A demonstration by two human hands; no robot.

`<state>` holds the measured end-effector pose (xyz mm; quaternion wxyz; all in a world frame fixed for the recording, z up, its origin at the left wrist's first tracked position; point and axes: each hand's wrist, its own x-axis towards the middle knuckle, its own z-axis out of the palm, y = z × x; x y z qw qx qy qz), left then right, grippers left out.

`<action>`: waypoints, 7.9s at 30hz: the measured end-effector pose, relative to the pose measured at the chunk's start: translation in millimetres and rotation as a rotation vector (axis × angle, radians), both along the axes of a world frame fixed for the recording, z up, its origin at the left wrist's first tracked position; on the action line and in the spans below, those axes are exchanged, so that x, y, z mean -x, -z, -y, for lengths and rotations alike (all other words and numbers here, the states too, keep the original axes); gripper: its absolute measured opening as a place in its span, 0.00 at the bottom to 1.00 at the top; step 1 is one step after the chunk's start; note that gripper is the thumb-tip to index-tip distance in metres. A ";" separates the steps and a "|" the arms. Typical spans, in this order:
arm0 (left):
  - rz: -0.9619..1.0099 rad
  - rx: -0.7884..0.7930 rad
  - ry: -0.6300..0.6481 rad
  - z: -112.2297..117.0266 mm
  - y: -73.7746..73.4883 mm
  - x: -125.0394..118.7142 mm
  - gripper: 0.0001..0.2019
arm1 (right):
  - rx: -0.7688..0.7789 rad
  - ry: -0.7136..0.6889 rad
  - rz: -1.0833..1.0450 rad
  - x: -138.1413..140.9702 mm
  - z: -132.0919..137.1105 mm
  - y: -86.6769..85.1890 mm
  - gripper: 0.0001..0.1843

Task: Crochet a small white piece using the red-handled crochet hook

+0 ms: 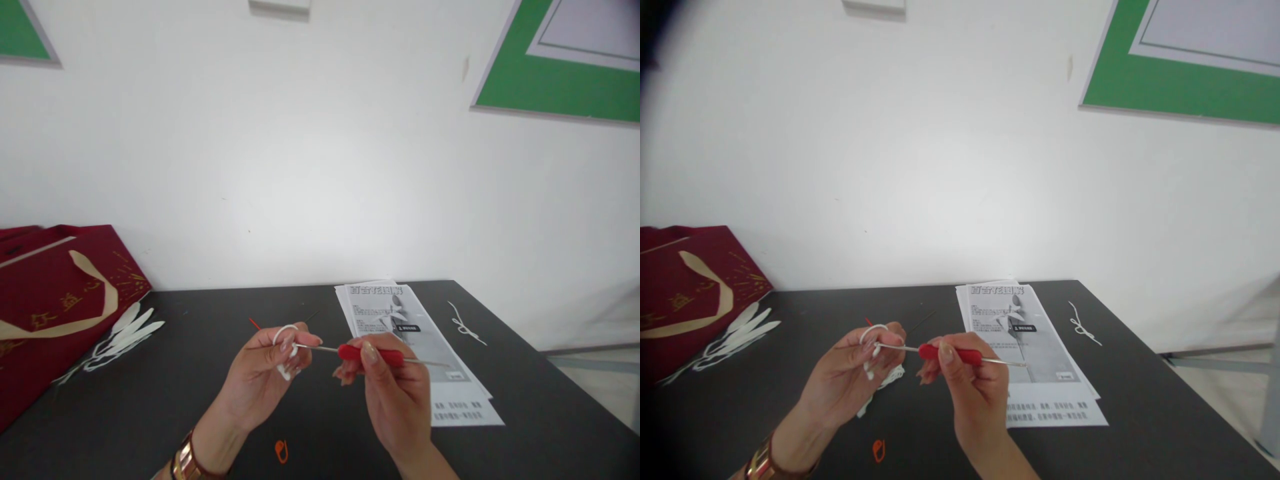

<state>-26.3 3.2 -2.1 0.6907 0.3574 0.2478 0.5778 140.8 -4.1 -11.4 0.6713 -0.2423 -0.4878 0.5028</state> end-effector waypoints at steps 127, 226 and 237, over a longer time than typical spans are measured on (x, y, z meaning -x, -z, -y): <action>-0.076 -0.037 0.082 5.2 4.7 1.7 0.16 | 0.608 -0.367 -0.408 8.2 -18.8 2.9 0.09; -0.410 0.028 -0.034 -3.6 -2.6 -4.4 0.09 | -0.007 0.079 0.307 8.9 -21.9 13.4 0.05; -0.390 -0.023 -0.052 -5.9 14.4 -9.8 0.27 | 0.194 0.045 0.018 18.1 -21.8 14.5 0.07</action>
